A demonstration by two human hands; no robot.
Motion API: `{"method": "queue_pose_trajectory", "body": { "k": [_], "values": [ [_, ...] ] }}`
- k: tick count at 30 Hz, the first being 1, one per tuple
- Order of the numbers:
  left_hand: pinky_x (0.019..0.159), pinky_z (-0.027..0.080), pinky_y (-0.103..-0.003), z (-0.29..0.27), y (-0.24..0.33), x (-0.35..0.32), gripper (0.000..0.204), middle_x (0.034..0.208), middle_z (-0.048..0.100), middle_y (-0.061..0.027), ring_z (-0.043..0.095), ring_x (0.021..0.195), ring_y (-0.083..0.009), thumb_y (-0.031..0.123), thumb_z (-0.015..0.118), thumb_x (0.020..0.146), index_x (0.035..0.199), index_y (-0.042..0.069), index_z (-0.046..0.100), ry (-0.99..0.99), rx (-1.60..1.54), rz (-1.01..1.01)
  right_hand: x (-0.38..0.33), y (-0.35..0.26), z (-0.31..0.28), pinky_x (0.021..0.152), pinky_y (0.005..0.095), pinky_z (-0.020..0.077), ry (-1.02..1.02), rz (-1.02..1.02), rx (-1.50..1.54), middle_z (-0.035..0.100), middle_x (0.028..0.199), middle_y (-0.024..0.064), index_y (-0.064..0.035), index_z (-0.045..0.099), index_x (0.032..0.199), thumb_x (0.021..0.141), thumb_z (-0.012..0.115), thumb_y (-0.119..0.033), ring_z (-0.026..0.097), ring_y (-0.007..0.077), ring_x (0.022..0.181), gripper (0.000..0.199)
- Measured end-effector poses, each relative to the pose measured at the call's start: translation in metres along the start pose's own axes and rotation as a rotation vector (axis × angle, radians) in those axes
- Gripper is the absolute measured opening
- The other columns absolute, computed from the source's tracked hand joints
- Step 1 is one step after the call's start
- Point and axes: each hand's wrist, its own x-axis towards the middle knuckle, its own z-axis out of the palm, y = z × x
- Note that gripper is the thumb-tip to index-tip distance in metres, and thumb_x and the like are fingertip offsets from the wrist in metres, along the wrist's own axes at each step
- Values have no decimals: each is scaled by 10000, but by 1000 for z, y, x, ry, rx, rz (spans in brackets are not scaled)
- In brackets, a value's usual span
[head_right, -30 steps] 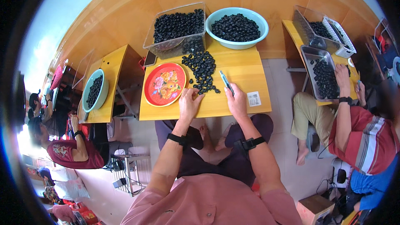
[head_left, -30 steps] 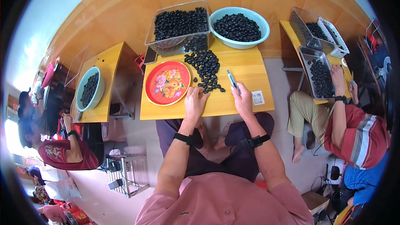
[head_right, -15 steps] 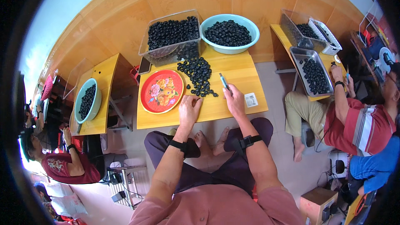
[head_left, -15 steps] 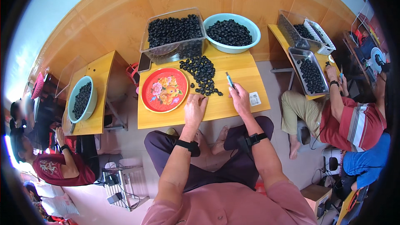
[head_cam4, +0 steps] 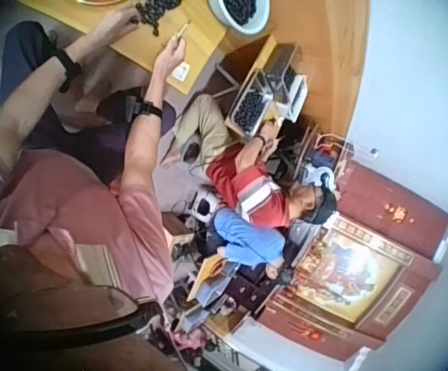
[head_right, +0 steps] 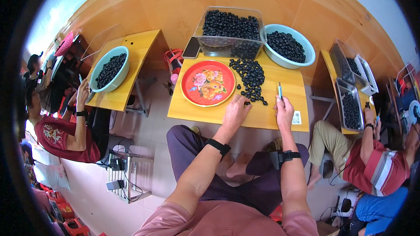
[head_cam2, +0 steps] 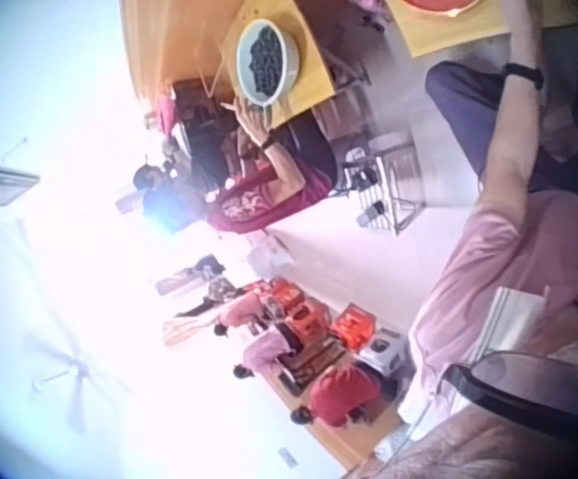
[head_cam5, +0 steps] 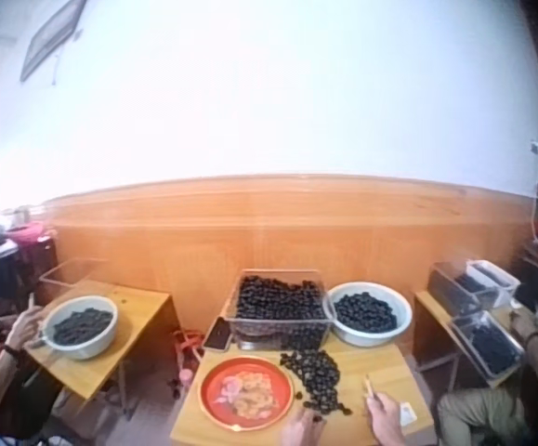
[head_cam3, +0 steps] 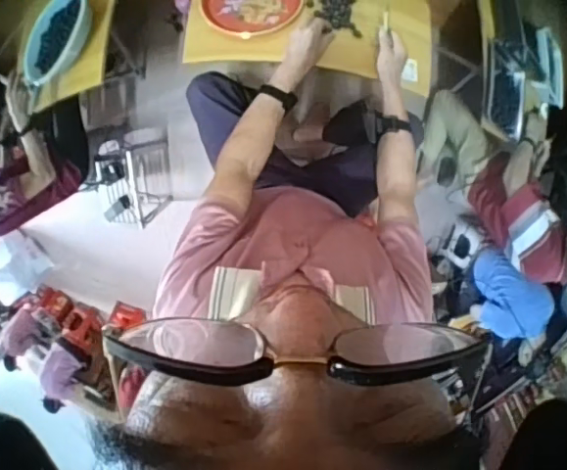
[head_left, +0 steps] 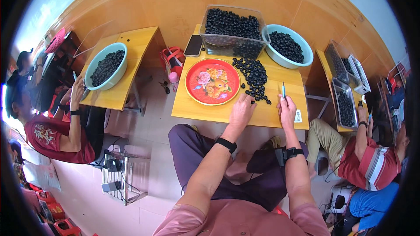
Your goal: Sorting and peeling black seeds at a production workstation.
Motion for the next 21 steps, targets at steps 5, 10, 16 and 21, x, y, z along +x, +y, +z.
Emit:
{"method": "queue_pose_trajectory", "body": {
  "k": [5,10,16,21],
  "values": [
    [765,540,-454,-1,0,1,179,934,653,-180,660,870,-381,123,730,864,1007,22,696,23,-33,10,1,3,2,439,231,331,8,5,21,559,671,-7,-26,676,1096,1026,577,-199,439,46,477,212],
    [760,538,-448,1,3,1,142,924,633,-180,649,860,-374,101,689,902,1015,15,696,9,-6,50,2,0,0,440,238,338,19,-27,-2,555,668,-7,-21,668,1054,1025,581,-217,444,49,481,217],
    [780,536,-459,5,0,-2,124,954,595,-188,634,895,-371,75,654,920,1017,6,689,18,-8,62,-4,-2,-1,454,246,369,34,-5,-16,561,667,1,-18,662,1030,1008,608,-273,470,60,506,262],
    [750,534,-433,8,-9,-1,152,897,631,-170,647,846,-347,100,724,852,986,28,727,91,9,114,-2,10,-1,467,260,377,58,-37,-29,578,678,17,-18,677,1061,992,620,-260,478,74,509,258]
  ]
}}
